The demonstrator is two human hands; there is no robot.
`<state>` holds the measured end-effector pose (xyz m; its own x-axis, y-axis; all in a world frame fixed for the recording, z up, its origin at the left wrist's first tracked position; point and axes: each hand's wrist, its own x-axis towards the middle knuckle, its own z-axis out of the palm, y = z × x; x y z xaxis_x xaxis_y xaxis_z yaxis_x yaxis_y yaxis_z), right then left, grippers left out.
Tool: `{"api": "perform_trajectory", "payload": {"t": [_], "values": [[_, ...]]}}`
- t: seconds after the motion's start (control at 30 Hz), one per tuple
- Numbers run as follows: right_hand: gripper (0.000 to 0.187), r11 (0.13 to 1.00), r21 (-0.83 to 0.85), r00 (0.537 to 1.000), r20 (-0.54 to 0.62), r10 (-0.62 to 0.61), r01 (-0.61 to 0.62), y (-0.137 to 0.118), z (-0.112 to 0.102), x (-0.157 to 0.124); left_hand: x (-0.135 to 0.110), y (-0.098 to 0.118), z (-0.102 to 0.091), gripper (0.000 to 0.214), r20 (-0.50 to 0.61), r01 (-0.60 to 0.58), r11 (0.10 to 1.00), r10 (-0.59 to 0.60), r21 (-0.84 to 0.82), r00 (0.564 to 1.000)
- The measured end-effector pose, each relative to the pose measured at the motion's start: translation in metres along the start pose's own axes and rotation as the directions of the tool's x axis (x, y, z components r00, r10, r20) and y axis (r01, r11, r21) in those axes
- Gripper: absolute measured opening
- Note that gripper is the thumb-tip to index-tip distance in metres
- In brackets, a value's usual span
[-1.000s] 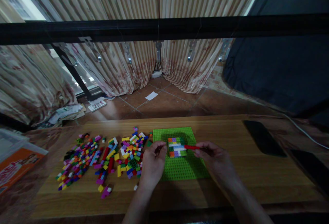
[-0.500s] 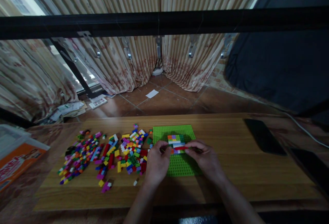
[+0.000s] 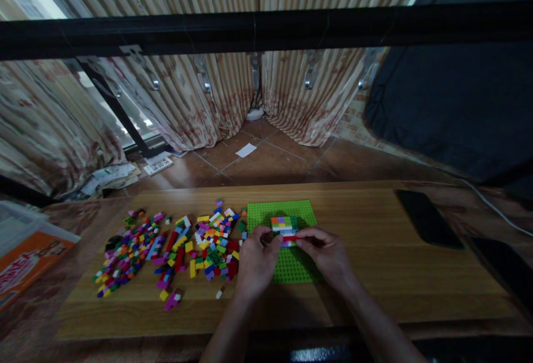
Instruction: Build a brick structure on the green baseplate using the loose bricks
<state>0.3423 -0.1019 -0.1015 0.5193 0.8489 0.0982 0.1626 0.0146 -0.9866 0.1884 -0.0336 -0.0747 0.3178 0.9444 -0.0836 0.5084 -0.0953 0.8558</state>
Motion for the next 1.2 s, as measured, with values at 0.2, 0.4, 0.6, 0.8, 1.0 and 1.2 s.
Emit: {"api": "perform_trajectory", "payload": {"t": [0.2, 0.4, 0.6, 0.8, 1.0, 1.2], "values": [[0.013, 0.991, 0.09, 0.995, -0.002, 0.095, -0.095, -0.006, 0.0, 0.0, -0.003, 0.007, 0.002, 0.03, -0.031, 0.058, 0.997, -0.057, 0.052, 0.998], [0.029, 0.936, 0.238, 0.961, -0.033, 0.274, -0.259, -0.013, 0.003, 0.004, -0.003, 0.008, 0.005, 0.031, -0.05, 0.092, 0.995, -0.09, 0.039, 0.995], [0.035, 0.916, 0.248, 0.941, -0.043, 0.336, -0.316, -0.014, 0.005, 0.005, -0.002, 0.008, 0.006, 0.029, -0.06, 0.108, 0.994, -0.107, 0.025, 0.992], [0.036, 0.92, 0.242, 0.944, -0.041, 0.327, -0.308, -0.013, 0.006, 0.005, 0.0, 0.007, 0.009, 0.031, -0.066, 0.115, 0.993, -0.115, 0.004, 0.991], [0.038, 0.904, 0.24, 0.926, -0.045, 0.375, -0.354, -0.012, 0.004, 0.005, -0.003, 0.005, 0.005, 0.034, -0.045, 0.073, 0.995, -0.076, -0.063, 0.996], [0.042, 0.871, 0.324, 0.883, -0.172, 0.437, -0.368, -0.021, -0.006, 0.008, 0.005, -0.003, -0.008, 0.028, -0.076, 0.013, 0.948, -0.039, -0.318, 0.996]]}}
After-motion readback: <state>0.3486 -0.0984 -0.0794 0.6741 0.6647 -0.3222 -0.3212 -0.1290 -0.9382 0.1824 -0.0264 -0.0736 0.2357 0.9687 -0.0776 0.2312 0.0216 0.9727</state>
